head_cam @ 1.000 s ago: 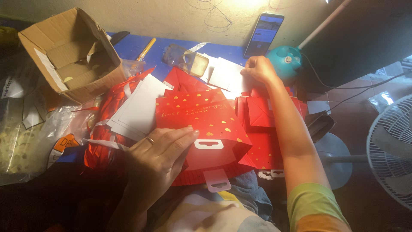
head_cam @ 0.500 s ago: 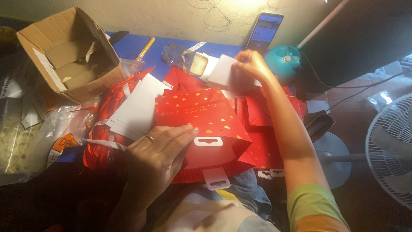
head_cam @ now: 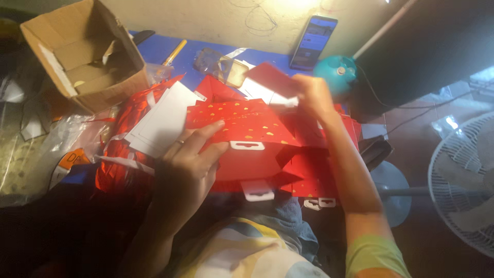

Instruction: The person assembles red gift boxes by inserting white paper inserts into the boxes and folding the flaps closed. The person handles multiple boxes one at a time, stacking completed boxes on the table.

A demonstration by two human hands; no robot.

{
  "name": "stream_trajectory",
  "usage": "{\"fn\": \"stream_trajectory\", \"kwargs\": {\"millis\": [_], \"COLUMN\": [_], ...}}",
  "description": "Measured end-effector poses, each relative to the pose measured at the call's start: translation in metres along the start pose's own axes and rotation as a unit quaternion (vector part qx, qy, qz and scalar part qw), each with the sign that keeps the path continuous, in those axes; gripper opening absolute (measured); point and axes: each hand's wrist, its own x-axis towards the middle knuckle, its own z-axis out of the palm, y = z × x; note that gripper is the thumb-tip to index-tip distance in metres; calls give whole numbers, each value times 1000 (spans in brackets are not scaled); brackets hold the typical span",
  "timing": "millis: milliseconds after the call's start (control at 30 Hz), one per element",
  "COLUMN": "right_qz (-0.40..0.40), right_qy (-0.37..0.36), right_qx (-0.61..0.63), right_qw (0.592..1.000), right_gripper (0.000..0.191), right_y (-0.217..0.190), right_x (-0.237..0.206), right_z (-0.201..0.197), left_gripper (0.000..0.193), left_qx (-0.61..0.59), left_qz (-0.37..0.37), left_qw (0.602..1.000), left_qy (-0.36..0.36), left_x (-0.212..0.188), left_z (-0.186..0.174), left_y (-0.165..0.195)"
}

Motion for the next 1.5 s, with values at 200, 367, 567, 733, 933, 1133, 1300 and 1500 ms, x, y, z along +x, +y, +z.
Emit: {"fn": "stream_trajectory", "kwargs": {"millis": [200,367,567,733,933,1133,1300,1500], "right_qz": [15,-125,-123,-50,-82,-66,-92,-105], "right_qy": [192,106,-21,-64,-185,-194,-203,-165], "right_qx": [182,295,27,-107,-382,-295,-227,-155], "right_qw": [964,941,992,991,902,933,948,969], "right_gripper": [12,14,31,33,11,18,23,29], "right_y": [-108,-196,-213,-210,-208,-159,-129,-132], "right_x": [-38,-67,-74,-73,-63,-39,-31,-16], "right_z": [-83,-75,-68,-84,-48,15,10,-2], "left_gripper": [33,72,91,84,92,93,104,103], "left_qx": [-48,-38,-121,-108,-52,-65,-97,-118], "left_qz": [-3,-9,-14,-53,-21,7,4,11], "left_qw": [999,997,987,989,994,991,989,984], "left_qy": [-2,-64,-106,-81,-94,-119,-115,-130], "left_x": [9,13,1,-3,1,3,14,13], "left_z": [1,5,4,3,21,24,18,21], "left_y": [5,7,-11,-18,11,32,25,23]}}
